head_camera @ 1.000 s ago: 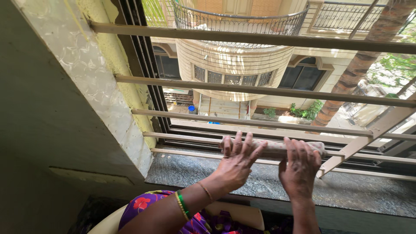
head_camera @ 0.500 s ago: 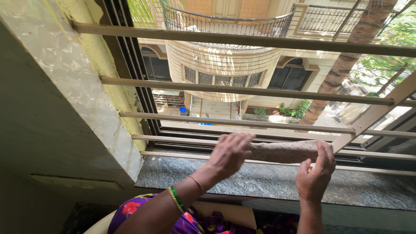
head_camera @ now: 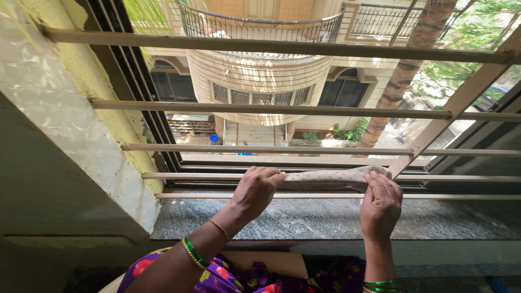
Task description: The person wipes the horizontal metal bars of a window grille using a patterned cloth. They systematically clean each bar from one side to the other, occasionally adjusting the cloth to use a cleaner section.
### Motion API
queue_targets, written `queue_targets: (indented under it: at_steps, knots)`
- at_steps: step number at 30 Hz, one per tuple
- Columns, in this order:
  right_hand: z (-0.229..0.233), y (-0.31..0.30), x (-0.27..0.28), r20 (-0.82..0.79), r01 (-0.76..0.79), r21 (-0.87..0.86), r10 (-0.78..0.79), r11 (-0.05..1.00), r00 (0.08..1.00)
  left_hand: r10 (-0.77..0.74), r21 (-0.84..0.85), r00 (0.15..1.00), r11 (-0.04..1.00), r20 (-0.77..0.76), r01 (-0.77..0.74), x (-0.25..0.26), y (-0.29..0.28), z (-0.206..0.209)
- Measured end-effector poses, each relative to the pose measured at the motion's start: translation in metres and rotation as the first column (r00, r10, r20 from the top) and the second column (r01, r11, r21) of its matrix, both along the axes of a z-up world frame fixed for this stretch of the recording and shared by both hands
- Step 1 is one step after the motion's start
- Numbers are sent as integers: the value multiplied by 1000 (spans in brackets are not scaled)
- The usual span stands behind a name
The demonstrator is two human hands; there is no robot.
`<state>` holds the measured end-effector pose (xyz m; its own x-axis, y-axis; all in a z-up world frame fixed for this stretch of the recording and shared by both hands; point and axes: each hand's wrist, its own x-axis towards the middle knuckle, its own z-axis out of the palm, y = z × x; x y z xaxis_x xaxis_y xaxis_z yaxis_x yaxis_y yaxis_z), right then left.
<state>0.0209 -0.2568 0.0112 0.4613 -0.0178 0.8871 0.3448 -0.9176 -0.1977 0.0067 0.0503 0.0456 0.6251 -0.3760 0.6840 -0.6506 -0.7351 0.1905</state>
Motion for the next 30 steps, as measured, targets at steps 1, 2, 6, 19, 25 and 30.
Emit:
queue_targets:
  at_steps: [1, 2, 6, 19, 25, 30]
  knots:
    - [-1, -1, -2, 6, -2, 4, 2, 1000, 1000, -6, -1, 1000, 1000, 28, 6, -2, 1, 1]
    - [-3, -1, -4, 10, -4, 11, 4, 1000, 1000, -11, 2, 998, 1000, 54, 11, -5, 2, 3]
    - [-25, -5, -9, -55, -13, 17, 14, 1000, 998, -80, 168, 987, 984, 141, 56, -21, 10, 10]
    - [-35, 24, -12, -385, -155, -38, 128, 987, 914, 124, -6, 887, 990, -444, -141, -33, 52, -7]
    - [0, 32, -16, -388, -223, 198, 285, 955, 877, 45, -261, 762, 925, -646, -276, -44, 60, 13]
    - [-33, 39, 16, -478, -87, 328, 245, 941, 843, 184, -140, 787, 936, -589, -323, -32, 56, -20]
